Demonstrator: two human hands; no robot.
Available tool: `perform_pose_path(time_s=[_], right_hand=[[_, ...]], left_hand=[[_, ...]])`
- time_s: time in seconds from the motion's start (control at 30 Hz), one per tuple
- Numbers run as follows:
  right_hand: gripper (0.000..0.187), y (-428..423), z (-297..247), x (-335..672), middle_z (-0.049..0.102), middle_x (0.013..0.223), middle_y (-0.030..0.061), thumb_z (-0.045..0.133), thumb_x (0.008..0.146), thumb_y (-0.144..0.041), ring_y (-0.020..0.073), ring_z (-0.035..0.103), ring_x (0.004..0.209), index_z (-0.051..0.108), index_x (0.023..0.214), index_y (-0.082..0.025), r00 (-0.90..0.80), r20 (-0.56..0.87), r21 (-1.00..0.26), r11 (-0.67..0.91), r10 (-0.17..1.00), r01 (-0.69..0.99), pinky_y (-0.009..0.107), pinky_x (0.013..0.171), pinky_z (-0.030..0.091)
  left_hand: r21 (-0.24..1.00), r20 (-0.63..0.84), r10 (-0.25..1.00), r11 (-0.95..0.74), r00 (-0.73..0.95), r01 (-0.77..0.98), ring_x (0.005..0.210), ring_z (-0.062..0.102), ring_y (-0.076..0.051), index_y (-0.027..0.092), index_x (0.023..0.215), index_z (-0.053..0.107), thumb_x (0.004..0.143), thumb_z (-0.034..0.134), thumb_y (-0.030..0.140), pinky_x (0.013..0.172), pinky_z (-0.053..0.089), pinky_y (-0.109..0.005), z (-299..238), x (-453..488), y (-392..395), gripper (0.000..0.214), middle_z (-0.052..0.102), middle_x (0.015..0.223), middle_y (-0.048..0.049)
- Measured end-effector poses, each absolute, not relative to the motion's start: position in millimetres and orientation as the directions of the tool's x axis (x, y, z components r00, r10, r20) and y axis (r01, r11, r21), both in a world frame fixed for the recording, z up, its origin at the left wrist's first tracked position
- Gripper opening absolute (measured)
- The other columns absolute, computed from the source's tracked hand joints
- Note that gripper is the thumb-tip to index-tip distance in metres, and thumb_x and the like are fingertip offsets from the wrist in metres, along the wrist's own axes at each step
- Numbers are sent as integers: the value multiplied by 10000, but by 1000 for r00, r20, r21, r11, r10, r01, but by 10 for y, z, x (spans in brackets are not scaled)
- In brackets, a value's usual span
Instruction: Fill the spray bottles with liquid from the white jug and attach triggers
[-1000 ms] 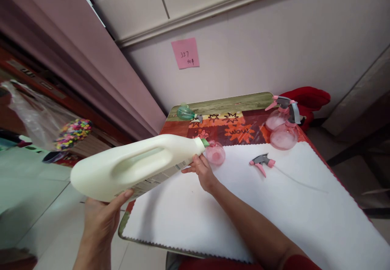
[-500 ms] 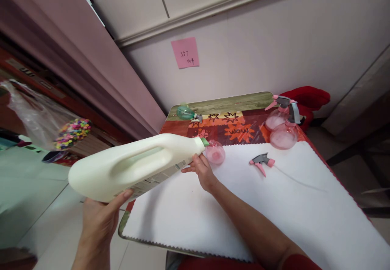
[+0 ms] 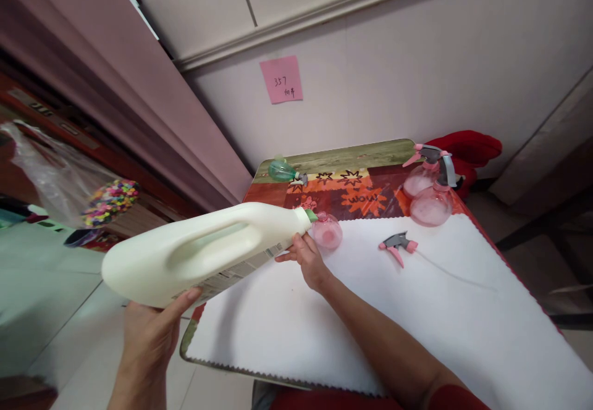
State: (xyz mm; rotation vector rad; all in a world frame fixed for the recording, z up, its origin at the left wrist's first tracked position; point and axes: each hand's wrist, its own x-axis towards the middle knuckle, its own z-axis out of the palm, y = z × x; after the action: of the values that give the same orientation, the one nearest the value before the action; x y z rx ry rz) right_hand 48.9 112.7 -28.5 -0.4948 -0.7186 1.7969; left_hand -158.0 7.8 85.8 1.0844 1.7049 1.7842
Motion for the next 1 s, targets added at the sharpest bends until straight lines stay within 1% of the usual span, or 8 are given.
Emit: perform_pose_path(time_s=[0.3, 0.53, 0.73, 0.83, 1.0], right_hand=[[574, 1130, -271, 497, 694, 1109, 87, 660, 832, -660, 222, 693, 894, 593, 1178, -207, -333, 10, -681, -237, 943, -692, 442, 713, 661], [597, 1113, -266, 496, 693, 1123, 87, 661, 824, -674, 218, 690, 895, 584, 1178, -199, -341, 10, -682, -243, 940, -690, 431, 719, 663], [542, 1104, -274, 484, 693, 1136, 85, 651, 852, -645, 211, 696, 888, 589, 1174, -214, -340, 19, -675, -239, 940, -698, 419, 720, 661], [546, 1106, -275, 476, 699, 1110, 86, 661, 841, -651, 216, 697, 883, 594, 1158, -212, -341, 16, -673, -242, 940, -699, 424, 715, 660], [558, 1101, -265, 480, 696, 1108, 85, 659, 841, -653, 213, 695, 878, 592, 1173, -209, -343, 19, -674, -241, 939, -699, 419, 707, 658]], left_hand=[[965, 246, 768, -138, -592, 222, 1006, 720, -211, 203, 1152, 735, 510, 949, 216, 979, 546, -289, 858, -1590, 61, 677, 783, 1074, -55], [959, 258, 772, -132, -580, 250, 1075, 703, -252, 195, 1118, 737, 534, 939, 231, 1044, 519, -370, 875, -1610, 41, 619, 776, 1084, -65], [957, 252, 773, -109, -583, 270, 1122, 688, -287, 200, 1102, 736, 530, 936, 227, 1088, 487, -428, 914, -1594, 31, 607, 779, 1057, -67], [955, 252, 766, -98, -591, 280, 1104, 695, -291, 203, 1100, 734, 513, 940, 264, 1071, 501, -422, 923, -1591, 36, 625, 780, 1052, -68], [955, 250, 770, -96, -588, 280, 1048, 708, -248, 207, 1118, 729, 516, 943, 247, 1036, 519, -350, 903, -1619, 26, 640, 777, 1073, -60]])
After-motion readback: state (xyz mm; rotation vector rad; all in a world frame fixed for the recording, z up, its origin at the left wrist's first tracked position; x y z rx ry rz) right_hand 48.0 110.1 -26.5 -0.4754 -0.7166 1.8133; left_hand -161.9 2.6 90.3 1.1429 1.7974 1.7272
